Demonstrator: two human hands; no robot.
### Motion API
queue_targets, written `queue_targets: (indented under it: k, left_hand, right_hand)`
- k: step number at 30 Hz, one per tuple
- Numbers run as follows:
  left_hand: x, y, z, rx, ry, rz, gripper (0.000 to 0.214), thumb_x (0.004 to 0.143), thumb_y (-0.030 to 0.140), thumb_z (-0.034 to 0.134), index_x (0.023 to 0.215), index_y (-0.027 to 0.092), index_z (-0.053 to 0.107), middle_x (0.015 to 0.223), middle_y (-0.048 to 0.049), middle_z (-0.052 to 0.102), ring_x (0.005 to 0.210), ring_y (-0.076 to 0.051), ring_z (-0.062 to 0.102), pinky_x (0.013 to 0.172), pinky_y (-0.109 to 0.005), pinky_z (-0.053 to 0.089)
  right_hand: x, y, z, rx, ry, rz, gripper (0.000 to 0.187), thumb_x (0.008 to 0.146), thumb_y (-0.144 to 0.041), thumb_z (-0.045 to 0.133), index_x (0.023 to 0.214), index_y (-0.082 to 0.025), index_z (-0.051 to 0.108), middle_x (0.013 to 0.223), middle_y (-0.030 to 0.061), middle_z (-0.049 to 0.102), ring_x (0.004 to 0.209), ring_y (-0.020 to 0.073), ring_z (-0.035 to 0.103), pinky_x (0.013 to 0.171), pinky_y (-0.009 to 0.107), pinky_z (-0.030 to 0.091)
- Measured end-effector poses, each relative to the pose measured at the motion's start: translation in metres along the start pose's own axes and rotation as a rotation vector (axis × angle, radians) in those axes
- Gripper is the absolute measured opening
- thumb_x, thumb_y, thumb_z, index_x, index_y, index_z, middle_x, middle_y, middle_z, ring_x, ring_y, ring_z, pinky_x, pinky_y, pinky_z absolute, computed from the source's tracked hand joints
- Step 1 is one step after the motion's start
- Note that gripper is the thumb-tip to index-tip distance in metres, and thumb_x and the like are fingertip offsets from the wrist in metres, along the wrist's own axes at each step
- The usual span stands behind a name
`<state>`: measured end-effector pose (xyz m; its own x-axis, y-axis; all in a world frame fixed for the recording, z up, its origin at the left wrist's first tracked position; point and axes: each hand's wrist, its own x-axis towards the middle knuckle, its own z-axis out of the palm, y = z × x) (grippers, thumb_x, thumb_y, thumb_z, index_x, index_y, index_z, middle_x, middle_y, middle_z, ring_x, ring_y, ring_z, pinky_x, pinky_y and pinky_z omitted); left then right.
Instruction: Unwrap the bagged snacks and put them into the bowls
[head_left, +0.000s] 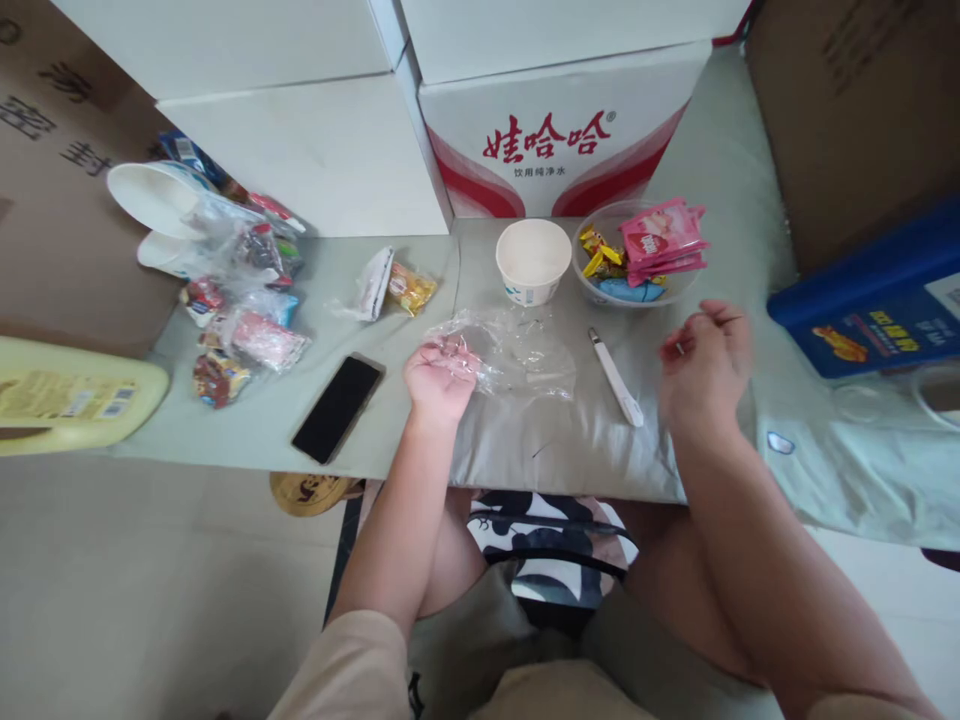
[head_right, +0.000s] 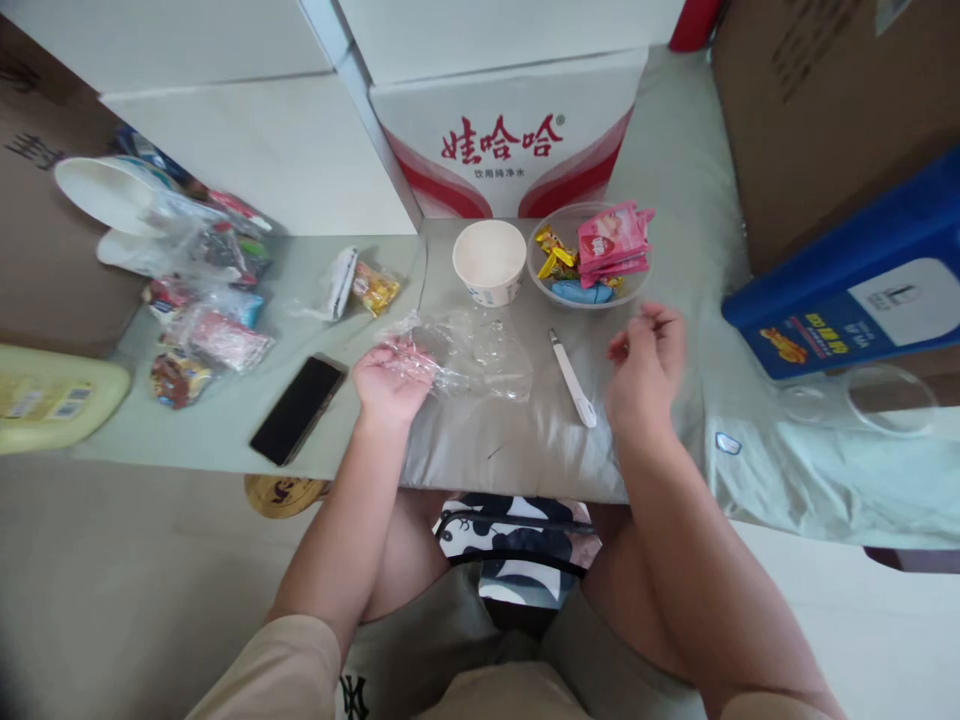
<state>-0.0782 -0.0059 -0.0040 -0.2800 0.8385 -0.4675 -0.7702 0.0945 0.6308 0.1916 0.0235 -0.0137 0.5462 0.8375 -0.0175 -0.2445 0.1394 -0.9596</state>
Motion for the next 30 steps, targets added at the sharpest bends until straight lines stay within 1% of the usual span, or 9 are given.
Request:
queue_targets:
  k: [4,6,9,12,14,17,23,26,30]
  left_hand:
    - [-0.011,-0.001,0.009,-0.136,-0.107,-0.15,0.007,0.058,0.013,0.048,0.062,0.019,0.051,0.061,-0.0006,0.059,0.058,-0.016,0.063,0.064,-0.031,0.054]
    - [-0.017,-0.003,0.013,-0.081,-0.189,-0.245,0.013,0.06,0.015,0.048,0.069,0.02,0.055,0.067,-0.002,0.065,0.064,-0.019,0.067,0.07,-0.038,0.058]
    - [-0.025,-0.008,0.014,0.049,-0.34,-0.395,0.024,0.059,0.018,0.047,0.08,0.022,0.058,0.081,-0.0037,0.072,0.073,-0.026,0.073,0.074,-0.052,0.06]
    - [-0.028,-0.014,0.013,0.165,-0.484,-0.498,0.025,0.056,0.021,0.049,0.081,0.022,0.052,0.086,-0.0044,0.073,0.071,-0.03,0.074,0.071,-0.059,0.059]
    - [-0.027,-0.015,0.012,0.211,-0.521,-0.498,0.024,0.056,0.022,0.051,0.08,0.022,0.05,0.085,-0.0049,0.072,0.07,-0.031,0.074,0.069,-0.059,0.06]
    - [-0.02,-0.009,0.01,0.223,-0.487,-0.405,0.022,0.063,0.026,0.054,0.084,0.023,0.056,0.087,-0.0053,0.073,0.081,-0.031,0.075,0.075,-0.056,0.061]
    - [-0.007,-0.006,0.006,0.277,-0.363,-0.18,0.039,0.082,0.053,0.064,0.103,0.021,0.065,0.116,-0.0113,0.075,0.117,-0.032,0.069,0.086,-0.046,0.061]
    - [-0.01,-0.016,0.005,0.496,-0.404,-0.271,0.043,0.071,0.031,0.083,0.109,0.02,0.066,0.113,-0.0105,0.077,0.101,-0.025,0.075,0.078,-0.036,0.062]
    - [-0.014,-0.023,0.008,0.692,-0.392,-0.283,0.017,0.073,0.018,0.077,0.087,0.014,0.068,0.074,-0.004,0.073,0.065,-0.014,0.071,0.061,-0.022,0.056]
  right_hand:
    - [-0.027,0.015,-0.009,-0.112,-0.2,-0.052,0.016,0.081,-0.024,0.062,0.097,-0.025,0.059,0.08,-0.0046,0.053,0.065,0.0097,0.054,0.063,0.025,0.046]
    - [-0.035,0.023,-0.011,-0.193,-0.392,-0.118,0.031,0.081,-0.029,0.068,0.11,-0.027,0.058,0.102,0.0003,0.061,0.09,0.0154,0.064,0.084,0.032,0.053]
    - [-0.043,0.029,-0.01,-0.292,-0.688,-0.188,0.063,0.08,-0.038,0.076,0.136,-0.031,0.049,0.143,0.0084,0.054,0.132,0.0254,0.055,0.113,0.045,0.043]
    - [-0.049,0.026,-0.006,-0.348,-0.871,-0.232,0.082,0.075,-0.046,0.08,0.146,-0.029,0.042,0.157,0.0117,0.044,0.145,0.0306,0.044,0.12,0.049,0.036]
    - [-0.053,0.02,-0.003,-0.382,-0.924,-0.218,0.065,0.077,-0.047,0.078,0.134,-0.025,0.055,0.143,0.0117,0.058,0.134,0.0304,0.055,0.113,0.047,0.043]
    - [-0.054,0.01,-0.001,-0.458,-0.871,-0.094,0.023,0.088,-0.044,0.066,0.093,-0.021,0.067,0.09,0.0044,0.072,0.086,0.0203,0.067,0.082,0.034,0.053]
    - [-0.045,0.005,0.0,-0.48,-0.447,-0.021,0.024,0.088,-0.04,0.063,0.073,-0.021,0.062,0.06,-0.0034,0.055,0.055,0.0109,0.046,0.056,0.025,0.036]
    - [-0.042,0.009,0.0,-0.468,-0.368,-0.014,0.021,0.089,-0.038,0.063,0.076,-0.021,0.062,0.067,-0.0026,0.059,0.059,0.0114,0.05,0.058,0.025,0.039]
    - [-0.039,0.013,-0.003,-0.37,-0.346,0.033,0.025,0.09,-0.046,0.065,0.083,-0.023,0.06,0.066,-0.004,0.056,0.063,0.0127,0.057,0.061,0.026,0.045]
